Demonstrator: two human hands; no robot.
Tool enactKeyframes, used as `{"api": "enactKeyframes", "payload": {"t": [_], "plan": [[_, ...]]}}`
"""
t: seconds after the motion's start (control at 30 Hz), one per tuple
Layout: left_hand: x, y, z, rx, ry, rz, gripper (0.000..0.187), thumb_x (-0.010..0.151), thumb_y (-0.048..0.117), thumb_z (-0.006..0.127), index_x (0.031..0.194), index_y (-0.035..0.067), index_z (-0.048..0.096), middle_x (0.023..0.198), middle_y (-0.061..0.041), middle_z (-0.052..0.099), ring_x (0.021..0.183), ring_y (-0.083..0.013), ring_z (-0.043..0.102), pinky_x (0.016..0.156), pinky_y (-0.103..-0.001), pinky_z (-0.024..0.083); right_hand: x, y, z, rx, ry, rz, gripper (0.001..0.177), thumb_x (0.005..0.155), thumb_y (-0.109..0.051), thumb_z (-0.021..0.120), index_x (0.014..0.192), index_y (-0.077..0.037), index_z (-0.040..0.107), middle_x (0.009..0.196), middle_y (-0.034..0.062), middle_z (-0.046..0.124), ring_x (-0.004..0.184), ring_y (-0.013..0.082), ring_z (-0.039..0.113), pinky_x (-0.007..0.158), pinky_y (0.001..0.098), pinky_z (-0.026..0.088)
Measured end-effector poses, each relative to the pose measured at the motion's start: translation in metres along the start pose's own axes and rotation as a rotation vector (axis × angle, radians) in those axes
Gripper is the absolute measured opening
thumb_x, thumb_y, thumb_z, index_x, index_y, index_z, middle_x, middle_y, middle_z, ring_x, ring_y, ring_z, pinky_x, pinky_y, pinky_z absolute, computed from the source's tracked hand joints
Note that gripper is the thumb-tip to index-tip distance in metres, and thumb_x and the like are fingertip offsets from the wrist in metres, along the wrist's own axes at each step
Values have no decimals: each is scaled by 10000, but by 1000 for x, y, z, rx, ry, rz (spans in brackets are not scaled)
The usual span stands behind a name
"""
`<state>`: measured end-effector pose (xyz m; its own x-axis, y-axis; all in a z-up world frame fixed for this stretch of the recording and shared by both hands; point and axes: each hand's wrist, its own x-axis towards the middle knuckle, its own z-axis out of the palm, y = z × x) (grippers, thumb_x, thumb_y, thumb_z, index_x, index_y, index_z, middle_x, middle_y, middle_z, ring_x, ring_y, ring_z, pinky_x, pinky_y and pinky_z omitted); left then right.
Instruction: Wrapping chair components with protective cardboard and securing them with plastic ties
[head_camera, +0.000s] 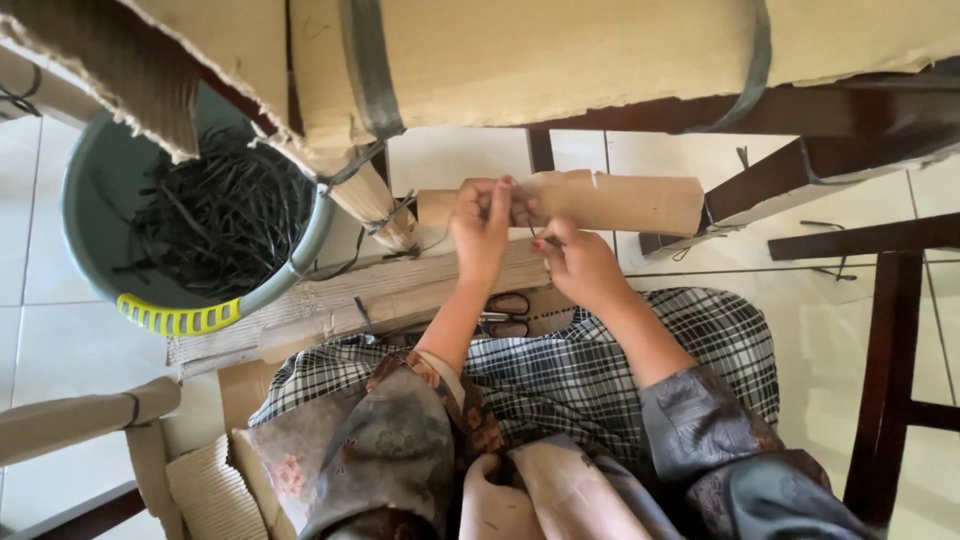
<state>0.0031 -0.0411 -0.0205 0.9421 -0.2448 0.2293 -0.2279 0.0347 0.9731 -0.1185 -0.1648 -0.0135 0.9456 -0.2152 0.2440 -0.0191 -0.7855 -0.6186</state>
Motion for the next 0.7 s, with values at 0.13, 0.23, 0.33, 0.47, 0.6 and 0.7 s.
{"api": "enactKeyframes", "payload": {"t": [0.13, 0.23, 0.33, 0.47, 0.6, 0.7], "plan": [[-1, 37, 10, -240, -53, -227, 113, 1040, 134, 615, 980, 44, 647, 888, -151, 784, 772, -209, 783, 657, -266, 646, 8, -6, -23, -44, 32, 38, 68, 973, -115, 670, 1002, -136, 612, 757, 84, 748, 742, 355, 750, 659, 475, 602], [0, 38, 13, -471, 52, -401, 118, 1020, 127, 629, 951, 36, 660, 908, -194, 773, 806, -233, 775, 686, -289, 669, 14, 5, -36, 158, 257, 101, 145, 1024, -32, 568, 935, -96, 663, 721, 57, 730, 673, 262, 735, 678, 354, 586], [-3, 38, 17, -526, 102, -482, 101, 1000, 151, 675, 946, 65, 683, 919, -204, 775, 809, -248, 777, 706, -319, 673, 15, 21, -35, 282, 319, 50, 93, 1031, -18, 636, 951, -64, 652, 768, 58, 748, 685, 198, 739, 683, 295, 590], [-14, 23, 32, -46, -81, -149, 59, 946, 189, 768, 949, 139, 800, 864, -101, 795, 849, -176, 763, 749, -337, 629, 22, 4, -41, 306, 297, -147, 89, 919, 12, 761, 915, -72, 730, 940, 74, 754, 850, 264, 738, 684, 318, 592], [-16, 26, 38, -51, -151, 178, 177, 947, 30, 717, 1079, 115, 800, 974, -130, 791, 929, -287, 771, 809, -405, 618, 35, -13, -48, 352, 323, -232, 136, 939, 117, 674, 923, -17, 686, 990, 153, 748, 733, 269, 725, 661, 353, 602], [-17, 18, 33, -24, -223, 203, 246, 916, 9, 734, 1113, 140, 800, 946, -96, 787, 888, -267, 775, 769, -369, 636, 42, -8, -47, 494, 331, -196, 96, 995, 95, 638, 991, 0, 654, 1066, 168, 755, 667, 226, 725, 615, 336, 587]]}}
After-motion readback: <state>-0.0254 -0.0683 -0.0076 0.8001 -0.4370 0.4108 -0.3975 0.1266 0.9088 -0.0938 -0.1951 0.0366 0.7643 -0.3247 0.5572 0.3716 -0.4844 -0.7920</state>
